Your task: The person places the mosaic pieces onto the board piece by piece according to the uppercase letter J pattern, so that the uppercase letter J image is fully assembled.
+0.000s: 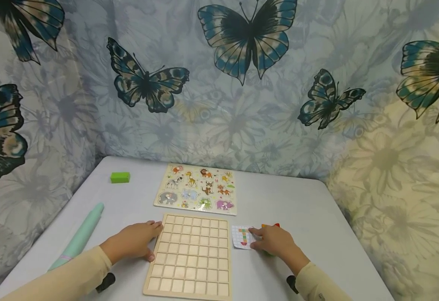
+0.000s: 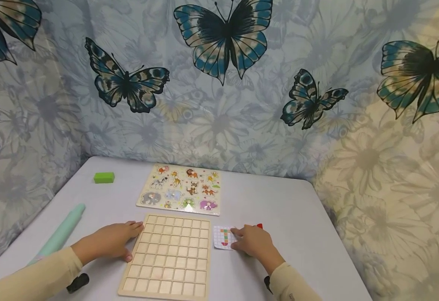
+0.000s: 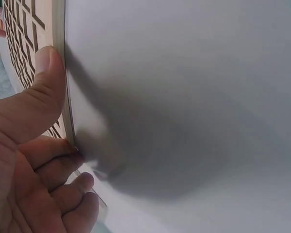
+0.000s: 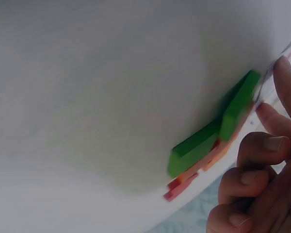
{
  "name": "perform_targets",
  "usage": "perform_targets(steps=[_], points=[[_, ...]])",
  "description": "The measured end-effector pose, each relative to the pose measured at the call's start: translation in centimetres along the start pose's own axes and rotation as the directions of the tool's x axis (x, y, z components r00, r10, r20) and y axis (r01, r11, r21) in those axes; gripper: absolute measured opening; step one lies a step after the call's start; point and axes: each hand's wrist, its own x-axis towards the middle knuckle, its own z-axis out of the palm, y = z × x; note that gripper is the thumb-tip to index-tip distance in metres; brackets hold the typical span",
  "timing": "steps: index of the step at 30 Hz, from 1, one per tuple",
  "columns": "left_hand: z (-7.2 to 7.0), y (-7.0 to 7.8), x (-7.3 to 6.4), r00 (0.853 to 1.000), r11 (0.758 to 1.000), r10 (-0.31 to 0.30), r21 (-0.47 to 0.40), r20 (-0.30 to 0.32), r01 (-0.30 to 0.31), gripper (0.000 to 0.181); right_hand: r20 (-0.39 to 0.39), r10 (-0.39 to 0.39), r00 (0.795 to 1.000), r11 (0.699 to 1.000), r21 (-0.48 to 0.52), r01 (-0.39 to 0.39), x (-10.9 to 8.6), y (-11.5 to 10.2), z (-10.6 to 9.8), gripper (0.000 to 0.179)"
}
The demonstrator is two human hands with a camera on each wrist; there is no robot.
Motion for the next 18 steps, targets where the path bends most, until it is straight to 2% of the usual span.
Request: perform_targets(steps=[4, 15, 18], points=[[0.0, 0.9, 0.6, 1.000, 1.000, 0.005, 0.014, -0.005, -0.004, 0.092, 0.013, 0.008, 1.000, 0.999, 0.035, -0.008, -0.2, 1.1, -0.2, 0.054], [0.1, 3.0, 2.0, 1.000, 0.997, 0.007, 0.079, -0.010, -0.006, 0.094, 0.022, 0.023, 1.000, 1.000, 0.017, -0.023, -0.3, 3.2, -0.3, 0.055], [0.0, 3.4, 2.0, 1.000, 0.997, 0.004, 0.076, -0.002, -0.004, 0.095, 0.015, 0.020, 1.000, 0.998, 0.057, -0.021, -0.6, 3.5, -0.5, 0.057]])
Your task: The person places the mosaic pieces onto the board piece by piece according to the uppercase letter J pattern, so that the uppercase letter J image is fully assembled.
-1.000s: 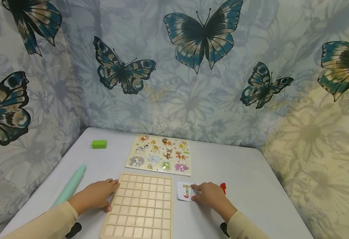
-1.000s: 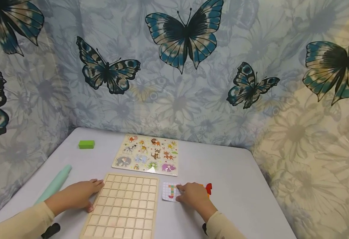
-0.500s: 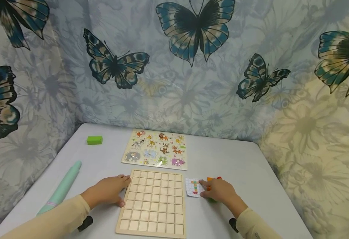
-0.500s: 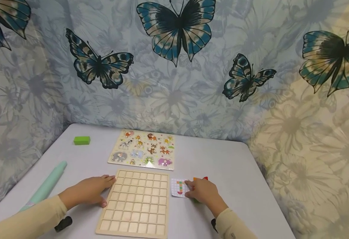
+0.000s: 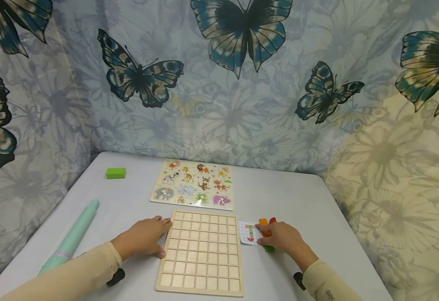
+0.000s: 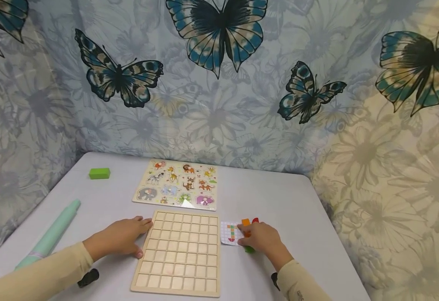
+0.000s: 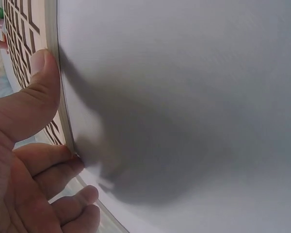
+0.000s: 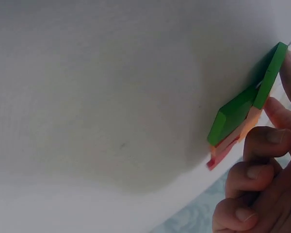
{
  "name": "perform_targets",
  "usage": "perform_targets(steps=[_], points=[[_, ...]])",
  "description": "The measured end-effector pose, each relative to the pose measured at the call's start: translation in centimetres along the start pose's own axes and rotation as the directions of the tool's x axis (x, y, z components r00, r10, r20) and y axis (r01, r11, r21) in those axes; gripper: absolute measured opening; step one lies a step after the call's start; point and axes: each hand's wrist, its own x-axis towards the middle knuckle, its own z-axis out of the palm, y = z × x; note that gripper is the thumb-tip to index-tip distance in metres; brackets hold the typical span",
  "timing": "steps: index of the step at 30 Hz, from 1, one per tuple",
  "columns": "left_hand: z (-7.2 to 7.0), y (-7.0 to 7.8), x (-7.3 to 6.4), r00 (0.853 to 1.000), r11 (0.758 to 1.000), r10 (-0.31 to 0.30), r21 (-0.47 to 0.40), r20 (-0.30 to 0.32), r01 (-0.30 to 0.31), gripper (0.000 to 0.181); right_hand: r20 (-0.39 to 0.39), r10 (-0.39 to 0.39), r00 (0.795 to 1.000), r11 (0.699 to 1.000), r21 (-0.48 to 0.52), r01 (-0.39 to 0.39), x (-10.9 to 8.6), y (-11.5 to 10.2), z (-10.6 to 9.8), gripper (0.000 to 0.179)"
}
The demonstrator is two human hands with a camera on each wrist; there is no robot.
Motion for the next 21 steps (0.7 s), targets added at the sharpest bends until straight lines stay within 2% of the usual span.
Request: perform_targets(steps=[2, 5, 7, 12, 21], points=[[0.0, 0.2, 0.0, 1.000, 1.000, -0.004, -0.008, 0.004, 0.004, 0.094, -0.019, 0.008, 1.000, 0.997, 0.083, -0.006, 0.0, 0.5, -0.3, 0.057], [0.0, 0.2, -0.1, 1.000, 1.000, -0.005, -0.025, -0.002, 0.005, 0.093, -0.059, 0.027, 0.998, 0.975, 0.220, -0.013, 0.1, 2.0, -1.3, 0.057], [0.1, 0.1, -0.1, 1.000, 0.999, 0.001, -0.037, -0.010, -0.001, 0.093, -0.091, 0.045, 0.995, 0.964, 0.264, -0.019, 0.3, 3.3, -1.9, 0.053], [0.3, -0.5, 0.1, 0.999, 0.997, 0.022, -0.075, -0.034, -0.025, 0.094, -0.103, 0.029, 0.994, 0.978, 0.210, -0.007, 0.9, 5.6, -2.6, 0.044], [0.5, -1.2, -0.2, 0.997, 0.992, 0.060, -0.107, -0.057, -0.066, 0.093, -0.023, 0.000, 1.000, 0.979, 0.202, 0.005, 4.0, 4.2, -1.3, 0.034]])
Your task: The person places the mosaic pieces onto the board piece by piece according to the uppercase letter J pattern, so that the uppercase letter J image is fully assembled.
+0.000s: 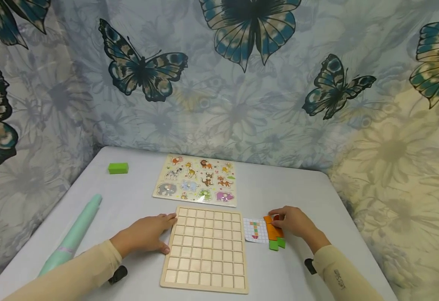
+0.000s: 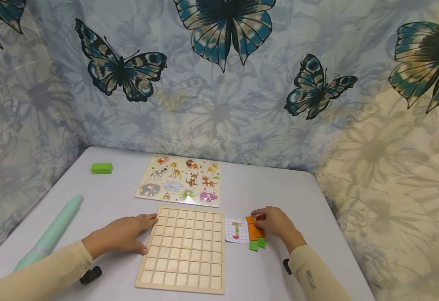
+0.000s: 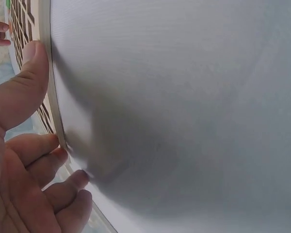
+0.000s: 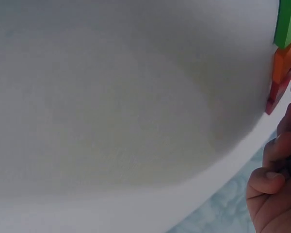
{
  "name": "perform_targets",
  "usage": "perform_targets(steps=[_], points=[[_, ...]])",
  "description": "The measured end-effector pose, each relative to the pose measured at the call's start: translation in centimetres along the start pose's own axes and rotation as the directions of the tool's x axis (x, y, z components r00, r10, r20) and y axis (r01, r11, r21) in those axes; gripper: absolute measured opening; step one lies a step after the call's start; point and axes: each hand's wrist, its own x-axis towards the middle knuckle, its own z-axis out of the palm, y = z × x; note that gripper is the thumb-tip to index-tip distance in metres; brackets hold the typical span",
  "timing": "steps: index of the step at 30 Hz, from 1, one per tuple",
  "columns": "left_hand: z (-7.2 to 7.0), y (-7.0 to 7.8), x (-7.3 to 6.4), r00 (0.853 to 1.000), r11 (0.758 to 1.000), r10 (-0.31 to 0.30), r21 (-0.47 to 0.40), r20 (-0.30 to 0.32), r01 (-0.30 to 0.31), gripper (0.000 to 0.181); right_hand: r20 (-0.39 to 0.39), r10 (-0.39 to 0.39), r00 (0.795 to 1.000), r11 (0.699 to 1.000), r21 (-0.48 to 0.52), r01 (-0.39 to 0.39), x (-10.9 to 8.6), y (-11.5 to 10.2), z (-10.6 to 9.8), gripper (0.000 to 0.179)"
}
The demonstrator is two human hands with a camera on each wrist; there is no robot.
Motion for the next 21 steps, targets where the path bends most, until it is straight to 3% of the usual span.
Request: perform_targets(steps=[15, 21], points=[[0.62, -0.14, 0.45, 0.999, 0.998, 0.021, 0.066, -0.026, -0.019, 0.094, 0.032, 0.014, 0.999, 0.999, -0.051, -0.013, 0.24, 0.65, -0.41, 0.033], [0.66, 0.13, 0.41, 1.000, 0.999, 0.015, 0.043, -0.021, -0.014, 0.094, 0.029, 0.031, 0.999, 0.996, -0.084, -0.028, 0.38, 0.44, -0.36, 0.031]])
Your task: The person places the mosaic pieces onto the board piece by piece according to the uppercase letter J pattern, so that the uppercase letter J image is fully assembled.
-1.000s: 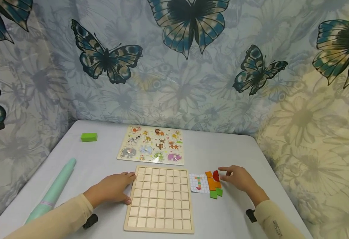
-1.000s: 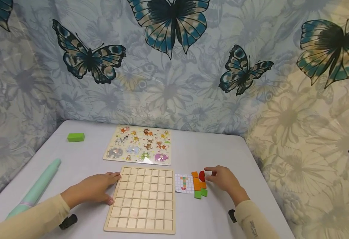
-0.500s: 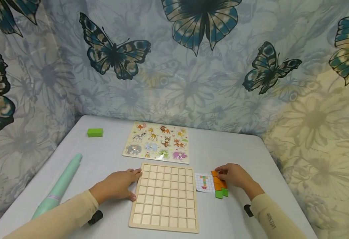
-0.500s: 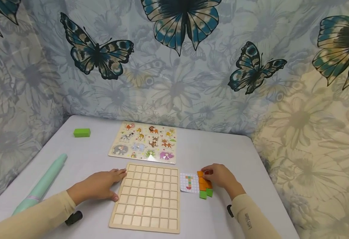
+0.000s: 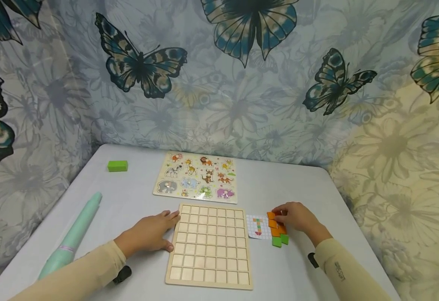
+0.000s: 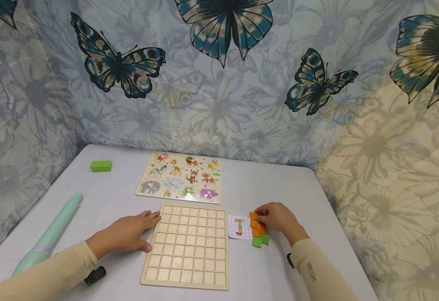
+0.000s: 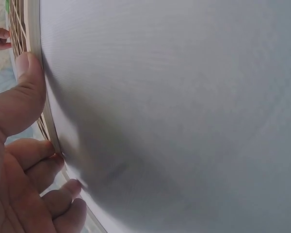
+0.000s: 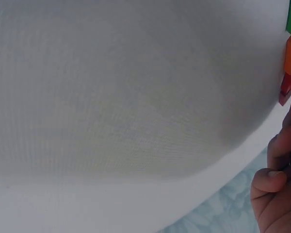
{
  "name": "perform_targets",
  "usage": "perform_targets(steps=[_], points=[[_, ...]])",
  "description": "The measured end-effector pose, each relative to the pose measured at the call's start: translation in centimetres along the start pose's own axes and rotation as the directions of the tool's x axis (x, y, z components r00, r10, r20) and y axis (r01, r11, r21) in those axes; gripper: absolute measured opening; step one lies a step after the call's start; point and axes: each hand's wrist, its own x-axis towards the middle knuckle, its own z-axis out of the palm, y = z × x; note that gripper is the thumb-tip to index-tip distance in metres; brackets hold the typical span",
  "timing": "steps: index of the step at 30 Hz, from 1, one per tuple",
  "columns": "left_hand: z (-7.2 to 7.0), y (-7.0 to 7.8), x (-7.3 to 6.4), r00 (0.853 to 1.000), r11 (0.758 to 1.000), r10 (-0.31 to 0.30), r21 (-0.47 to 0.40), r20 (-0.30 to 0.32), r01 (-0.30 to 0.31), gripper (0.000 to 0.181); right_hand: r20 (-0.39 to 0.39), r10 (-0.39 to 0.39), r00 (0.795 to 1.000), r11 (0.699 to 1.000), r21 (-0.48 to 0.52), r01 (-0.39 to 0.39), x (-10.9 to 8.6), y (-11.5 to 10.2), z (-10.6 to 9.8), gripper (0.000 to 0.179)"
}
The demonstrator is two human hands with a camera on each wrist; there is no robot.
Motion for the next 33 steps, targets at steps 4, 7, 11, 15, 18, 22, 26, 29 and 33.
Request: perform_targets(steps=[4, 7, 11, 15, 18, 22, 26, 29, 33], points=[[0.1, 0.1, -0.1, 1.000, 1.000, -0.012, -0.008, 0.006, 0.012, 0.094, -0.002, -0.032, 0.999, 0.999, -0.017, 0.032, 0.1, 0.1, -0.1, 0.031], [0.1, 0.1, 0.0, 1.000, 1.000, -0.013, -0.004, 0.006, 0.013, 0.094, -0.025, -0.055, 0.998, 0.999, -0.004, 0.055, 0.0, 0.3, -0.1, 0.030], [0.0, 0.1, 0.1, 1.000, 1.000, -0.012, -0.002, 0.000, 0.012, 0.094, -0.078, -0.073, 0.994, 0.994, 0.070, 0.078, -0.3, -0.4, -0.6, 0.026], [0.1, 0.0, 0.1, 1.000, 1.000, -0.016, 0.001, 0.002, 0.016, 0.094, -0.088, -0.149, 0.985, 0.983, 0.091, 0.157, -0.5, -4.3, -0.3, 0.022], [0.2, -0.2, 0.1, 1.000, 1.000, -0.016, 0.001, 0.001, 0.016, 0.094, -0.066, -0.259, 0.964, 0.964, 0.048, 0.263, -0.5, -8.7, 0.9, 0.022], [0.2, -0.2, 0.1, 1.000, 1.000, -0.005, -0.007, -0.005, 0.005, 0.093, -0.033, -0.380, 0.925, 0.925, 0.001, 0.380, -0.2, -13.9, 2.8, 0.024], [0.2, -0.2, 0.1, 1.000, 1.000, -0.002, -0.008, -0.001, 0.002, 0.093, -0.013, -0.417, 0.909, 0.909, -0.012, 0.417, 0.5, -17.2, 4.2, 0.022], [0.3, -0.2, 0.1, 1.000, 1.000, 0.000, -0.012, 0.003, 0.000, 0.093, 0.002, -0.425, 0.905, 0.905, -0.036, 0.425, 0.9, -18.4, 5.0, 0.022], [0.4, -0.2, 0.3, 1.000, 1.000, 0.008, -0.029, 0.002, -0.008, 0.093, 0.007, -0.426, 0.905, 0.902, -0.079, 0.425, 1.1, -19.1, 5.4, 0.024]])
